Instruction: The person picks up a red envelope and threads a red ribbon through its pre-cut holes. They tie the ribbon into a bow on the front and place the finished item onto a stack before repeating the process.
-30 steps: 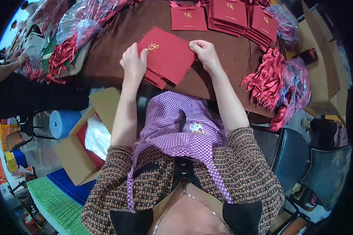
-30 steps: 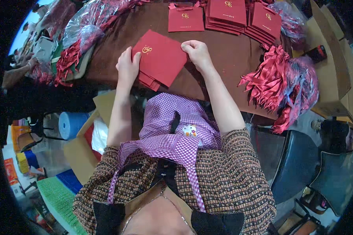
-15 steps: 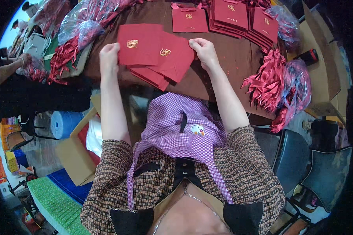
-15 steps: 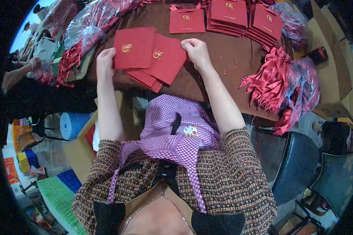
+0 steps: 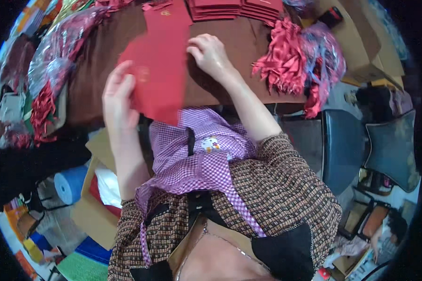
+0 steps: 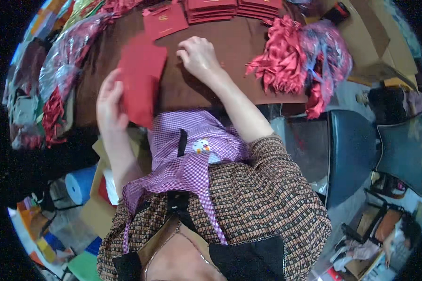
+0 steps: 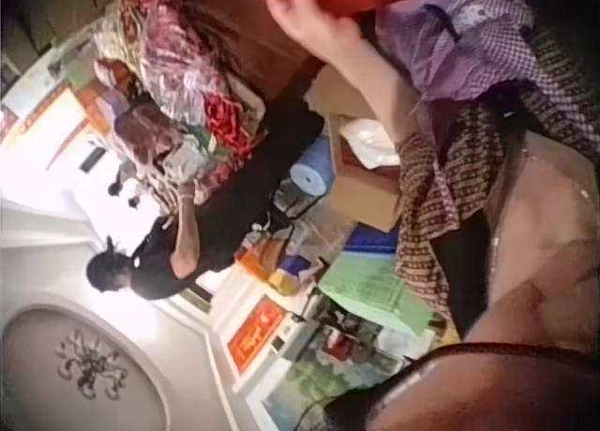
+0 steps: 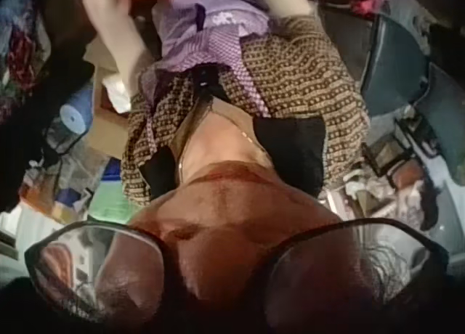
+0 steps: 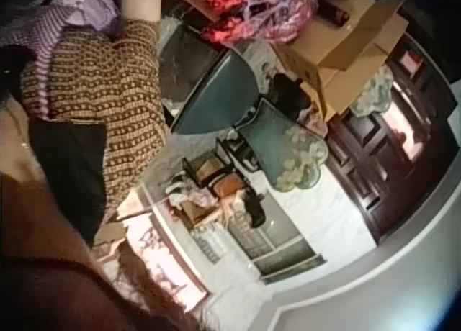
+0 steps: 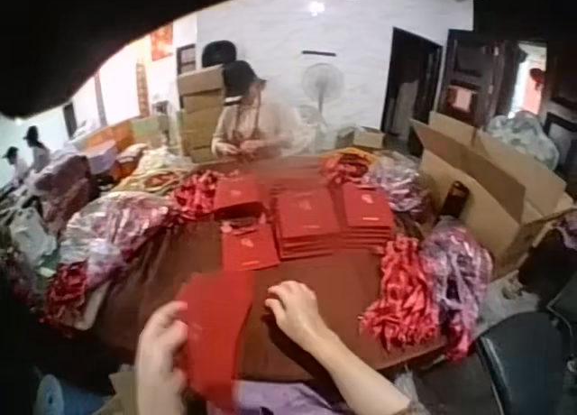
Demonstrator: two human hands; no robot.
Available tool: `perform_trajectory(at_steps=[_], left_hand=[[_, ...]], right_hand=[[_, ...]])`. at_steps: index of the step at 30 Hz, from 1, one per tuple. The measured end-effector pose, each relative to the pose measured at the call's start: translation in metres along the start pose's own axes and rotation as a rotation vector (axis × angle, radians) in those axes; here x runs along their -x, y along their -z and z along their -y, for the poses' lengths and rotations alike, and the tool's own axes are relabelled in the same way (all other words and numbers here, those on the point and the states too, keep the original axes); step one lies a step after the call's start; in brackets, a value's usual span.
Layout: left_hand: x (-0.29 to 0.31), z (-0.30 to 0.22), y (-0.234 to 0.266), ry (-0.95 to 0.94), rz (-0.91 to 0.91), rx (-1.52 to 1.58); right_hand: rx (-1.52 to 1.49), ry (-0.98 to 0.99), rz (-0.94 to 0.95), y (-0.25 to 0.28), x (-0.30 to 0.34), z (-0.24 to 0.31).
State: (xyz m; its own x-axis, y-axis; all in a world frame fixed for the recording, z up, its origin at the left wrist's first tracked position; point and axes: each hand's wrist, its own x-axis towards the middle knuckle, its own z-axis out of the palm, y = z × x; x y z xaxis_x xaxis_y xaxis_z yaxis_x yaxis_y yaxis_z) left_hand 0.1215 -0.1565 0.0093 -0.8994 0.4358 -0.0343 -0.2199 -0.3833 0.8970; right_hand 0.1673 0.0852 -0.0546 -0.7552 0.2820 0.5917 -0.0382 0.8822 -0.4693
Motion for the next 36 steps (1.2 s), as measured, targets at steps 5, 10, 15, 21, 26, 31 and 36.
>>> perform_trajectory(at_steps=[5, 10, 15, 21, 26, 31, 36], left_hand=[[0.013, 0.068, -0.05, 0.198, 0.132, -0.135], [0.0, 0.11, -0.063, -0.245, 0.21, -0.888], [-0.008, 0.125, -0.061, -0.304, 0.187, -1.094], [-0.006, 0.119, -0.07, -0.232, 0.157, -1.206], [-0.007, 0.114, -0.071, -0.145, 0.117, -1.204], [-0.008, 0.115, -0.069, -0.07, 0.109, -1.13], [-0.005, 0.12, -0.069, -0.192, 0.098, -1.153]], right_hand=[[0.122, -0.038, 0.111, 0.089, 0.032, -0.061], [0.374, -0.162, 0.211, 0.132, 0.061, -0.09], [0.533, -0.182, 0.27, 0.129, 0.077, -0.089], [0.581, -0.296, 0.301, 0.13, 0.079, -0.087], [0.417, -0.258, 0.229, 0.131, 0.077, -0.088], [0.295, -0.24, 0.224, 0.128, 0.074, -0.089], [0.264, -0.219, 0.104, 0.126, 0.07, -0.082]])
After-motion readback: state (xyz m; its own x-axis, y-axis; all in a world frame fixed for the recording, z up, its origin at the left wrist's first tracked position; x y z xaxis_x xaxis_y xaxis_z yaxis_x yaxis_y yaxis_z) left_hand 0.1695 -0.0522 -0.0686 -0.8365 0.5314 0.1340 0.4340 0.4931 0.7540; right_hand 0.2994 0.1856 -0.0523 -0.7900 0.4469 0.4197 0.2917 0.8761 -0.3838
